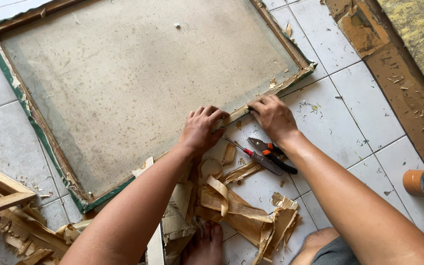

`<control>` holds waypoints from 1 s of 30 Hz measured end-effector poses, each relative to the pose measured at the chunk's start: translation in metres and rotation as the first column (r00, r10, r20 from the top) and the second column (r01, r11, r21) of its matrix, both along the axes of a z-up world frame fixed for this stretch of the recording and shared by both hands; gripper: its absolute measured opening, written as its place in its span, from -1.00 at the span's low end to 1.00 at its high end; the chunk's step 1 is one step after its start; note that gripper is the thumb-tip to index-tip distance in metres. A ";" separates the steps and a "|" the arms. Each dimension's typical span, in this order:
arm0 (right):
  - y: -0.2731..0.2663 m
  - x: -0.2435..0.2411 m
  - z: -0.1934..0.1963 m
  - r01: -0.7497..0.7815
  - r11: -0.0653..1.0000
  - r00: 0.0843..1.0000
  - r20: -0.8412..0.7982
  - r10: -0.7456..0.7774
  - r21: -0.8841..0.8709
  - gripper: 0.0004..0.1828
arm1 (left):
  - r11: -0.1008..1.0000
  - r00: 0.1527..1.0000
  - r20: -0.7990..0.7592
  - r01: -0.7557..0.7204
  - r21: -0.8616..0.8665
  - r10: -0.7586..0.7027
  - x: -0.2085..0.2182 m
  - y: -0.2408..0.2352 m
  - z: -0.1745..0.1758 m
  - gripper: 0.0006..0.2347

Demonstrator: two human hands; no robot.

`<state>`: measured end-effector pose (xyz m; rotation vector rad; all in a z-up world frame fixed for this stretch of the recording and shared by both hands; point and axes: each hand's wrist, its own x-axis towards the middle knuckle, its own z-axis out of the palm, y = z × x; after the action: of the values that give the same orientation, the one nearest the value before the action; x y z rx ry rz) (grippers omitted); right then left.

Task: The person uses a screwdriver and pliers to scrape and peel off old masking tape from the edges of a wooden frame lying on the floor. The person works along the frame's perimeter, removing strips of tape and debris.

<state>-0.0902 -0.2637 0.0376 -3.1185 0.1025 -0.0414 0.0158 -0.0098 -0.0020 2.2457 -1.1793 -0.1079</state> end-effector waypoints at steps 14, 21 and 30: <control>-0.019 0.025 0.037 0.071 0.926 0.951 -0.306 0.049 0.370 -0.77 | 0.999 1.000 -0.013 -0.015 0.049 0.016 -0.010 0.005 0.007 -0.66; 0.019 0.038 0.024 0.043 0.963 0.965 -0.261 0.029 0.265 -0.74 | 0.998 1.000 0.022 -0.010 0.064 0.009 -0.005 0.001 0.002 -0.66; 0.015 0.030 0.046 0.013 0.856 0.967 -0.224 0.120 0.516 -0.83 | 0.999 1.000 0.021 -0.022 0.037 0.021 -0.010 0.008 0.013 -0.68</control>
<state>-0.0597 -0.2482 0.0834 -2.5683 0.0219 0.3261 0.0057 -0.0017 0.0109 2.2966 -1.1727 -0.0997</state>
